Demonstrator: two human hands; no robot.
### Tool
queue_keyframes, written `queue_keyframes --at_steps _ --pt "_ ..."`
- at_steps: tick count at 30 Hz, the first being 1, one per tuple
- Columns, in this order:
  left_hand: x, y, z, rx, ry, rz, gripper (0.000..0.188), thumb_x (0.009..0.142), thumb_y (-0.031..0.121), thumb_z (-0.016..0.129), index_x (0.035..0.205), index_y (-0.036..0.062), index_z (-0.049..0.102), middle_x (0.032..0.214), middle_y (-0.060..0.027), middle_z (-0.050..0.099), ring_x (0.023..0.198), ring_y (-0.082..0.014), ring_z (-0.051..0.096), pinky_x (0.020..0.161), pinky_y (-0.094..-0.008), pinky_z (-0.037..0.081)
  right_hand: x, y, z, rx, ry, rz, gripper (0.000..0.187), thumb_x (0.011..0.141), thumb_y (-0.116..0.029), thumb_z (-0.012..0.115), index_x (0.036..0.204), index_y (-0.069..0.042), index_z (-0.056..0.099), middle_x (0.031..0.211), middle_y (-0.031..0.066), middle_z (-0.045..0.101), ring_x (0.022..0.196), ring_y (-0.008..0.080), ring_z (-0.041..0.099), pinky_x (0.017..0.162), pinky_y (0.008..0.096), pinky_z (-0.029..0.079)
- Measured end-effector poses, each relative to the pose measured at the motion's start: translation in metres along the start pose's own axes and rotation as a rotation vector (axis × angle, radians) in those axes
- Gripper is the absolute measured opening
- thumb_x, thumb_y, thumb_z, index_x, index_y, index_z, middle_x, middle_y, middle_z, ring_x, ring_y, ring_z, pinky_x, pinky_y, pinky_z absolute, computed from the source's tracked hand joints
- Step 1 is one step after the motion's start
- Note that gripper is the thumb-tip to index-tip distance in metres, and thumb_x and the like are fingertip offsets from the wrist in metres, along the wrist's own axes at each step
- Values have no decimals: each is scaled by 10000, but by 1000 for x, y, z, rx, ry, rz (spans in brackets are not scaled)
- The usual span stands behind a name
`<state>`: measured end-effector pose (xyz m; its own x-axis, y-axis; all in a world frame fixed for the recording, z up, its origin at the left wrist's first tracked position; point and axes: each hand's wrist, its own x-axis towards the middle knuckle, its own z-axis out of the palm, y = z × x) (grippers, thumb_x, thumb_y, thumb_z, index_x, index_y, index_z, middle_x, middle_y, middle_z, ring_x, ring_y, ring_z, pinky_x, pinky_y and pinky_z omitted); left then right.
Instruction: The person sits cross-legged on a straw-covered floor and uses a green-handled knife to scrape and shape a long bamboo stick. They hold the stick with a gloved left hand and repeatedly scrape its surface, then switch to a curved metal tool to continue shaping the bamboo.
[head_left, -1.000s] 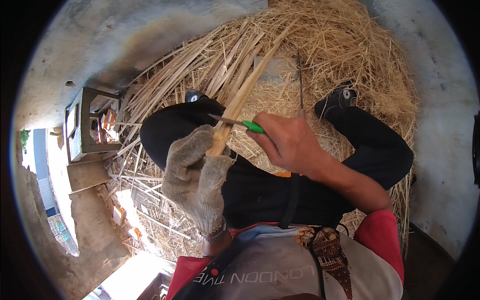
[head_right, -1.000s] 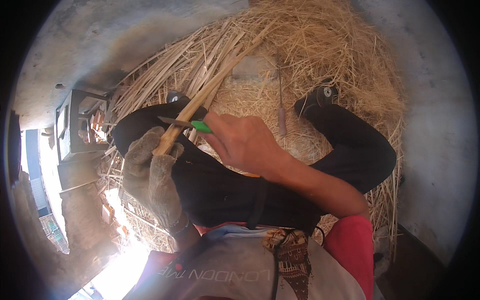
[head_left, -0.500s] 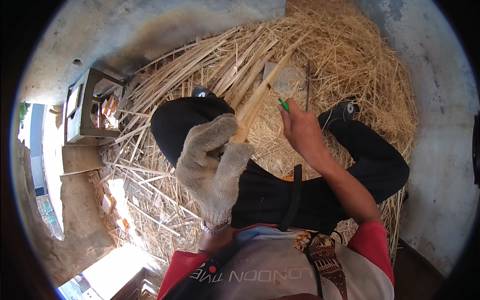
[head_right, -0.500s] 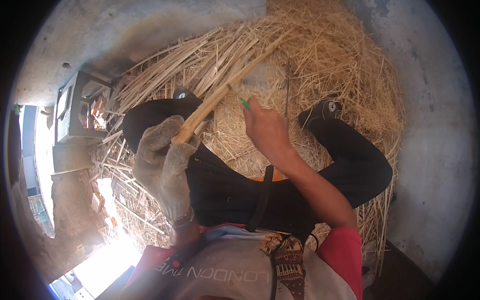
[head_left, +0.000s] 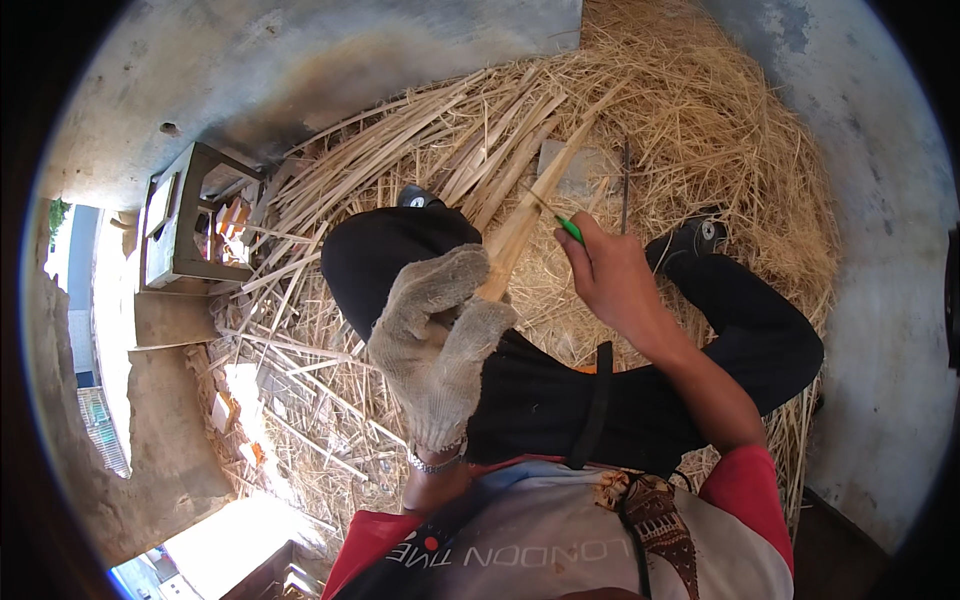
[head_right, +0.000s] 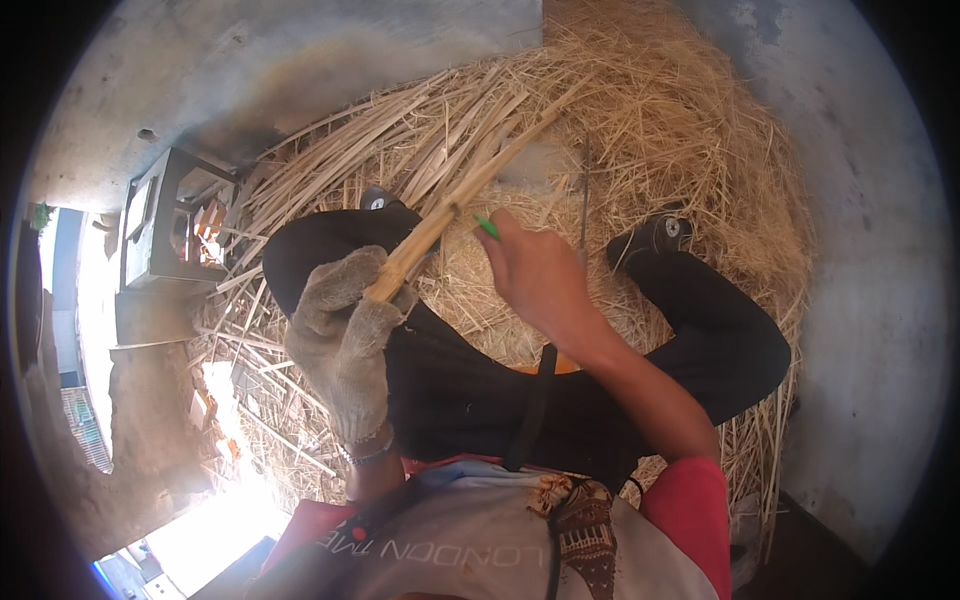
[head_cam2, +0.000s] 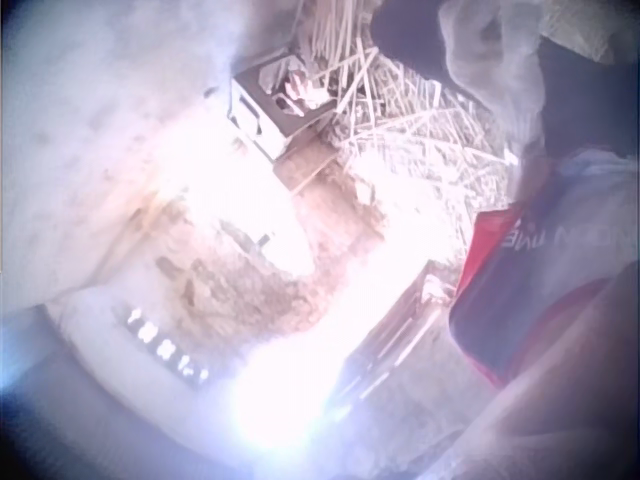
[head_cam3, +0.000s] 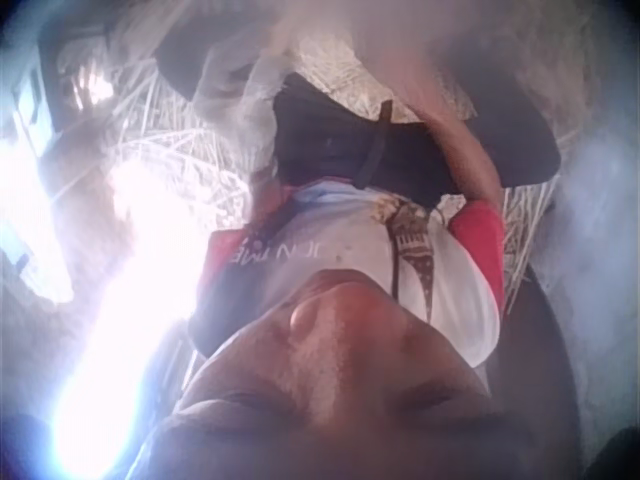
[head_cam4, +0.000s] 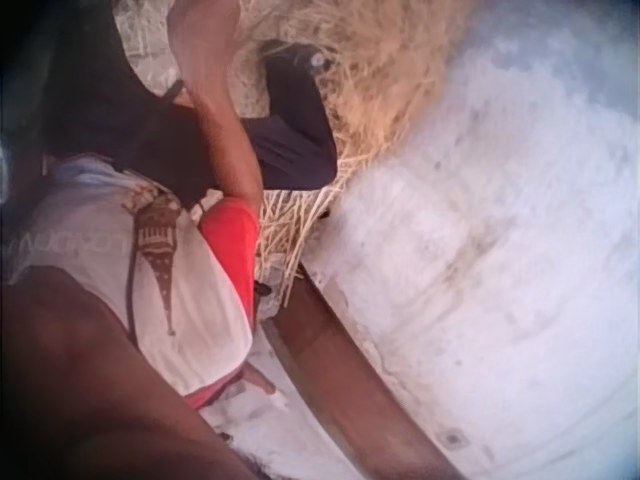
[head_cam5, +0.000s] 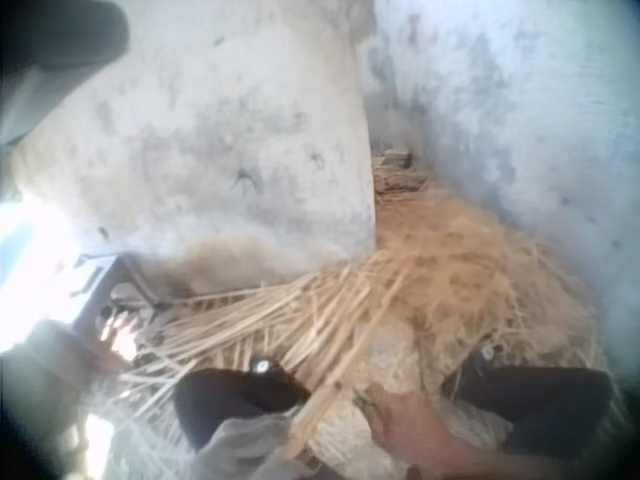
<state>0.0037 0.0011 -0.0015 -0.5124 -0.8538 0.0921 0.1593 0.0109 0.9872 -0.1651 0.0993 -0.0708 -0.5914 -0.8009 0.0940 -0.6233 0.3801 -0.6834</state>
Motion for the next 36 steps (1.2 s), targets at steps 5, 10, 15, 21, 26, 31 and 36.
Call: queue_keyframes --at_steps 5,10,15,21,26,31,36 --pt "3 -12 -8 -7 -81 63 245 826 20 761 1050 -72 725 1116 -163 701 904 -171 685 719 -262 551 -44 -61 -18 303 95 -267 151 962 -107 649 929 -28 525 633 187 581 567 384 629 509 438 482" --pt "-1 -7 -3 -101 -51 7 219 867 4 724 1072 -73 715 1136 -169 699 950 -185 691 782 -272 563 -45 -46 5 190 107 -176 168 940 -93 667 965 -11 523 692 179 603 590 363 638 501 437 476" --pt "2 -8 3 -244 52 -3 222 903 9 703 1095 -101 680 1161 -193 679 980 -235 703 795 -339 640 -37 -35 11 112 55 -109 151 936 -66 656 988 -10 526 670 176 603 598 367 643 507 440 479" --pt "-1 -7 7 -224 83 17 232 914 18 697 1103 -113 663 1162 -209 665 984 -270 707 764 -380 672 -22 -28 28 109 167 -19 100 970 -53 614 949 -18 523 604 221 581 561 398 628 505 484 438" --pt "-2 -8 9 -208 87 31 251 913 36 706 1099 -125 654 1142 -214 667 965 -274 712 760 -394 673 -40 -54 7 242 117 -196 139 990 -99 603 964 -5 504 602 215 585 554 410 625 492 490 471" --pt "-1 -3 14 -253 110 16 293 911 56 719 1114 -139 638 1111 -217 681 897 -260 725 754 -385 669 -26 -31 15 73 105 -13 117 969 -63 624 961 -6 522 612 223 584 564 411 625 528 485 452" --pt "-4 -7 8 -177 106 1 285 904 27 707 1128 -132 635 1113 -220 693 907 -252 727 745 -356 663 -42 -50 5 241 88 -166 168 925 -81 658 991 -10 520 699 211 616 608 407 646 519 480 488"
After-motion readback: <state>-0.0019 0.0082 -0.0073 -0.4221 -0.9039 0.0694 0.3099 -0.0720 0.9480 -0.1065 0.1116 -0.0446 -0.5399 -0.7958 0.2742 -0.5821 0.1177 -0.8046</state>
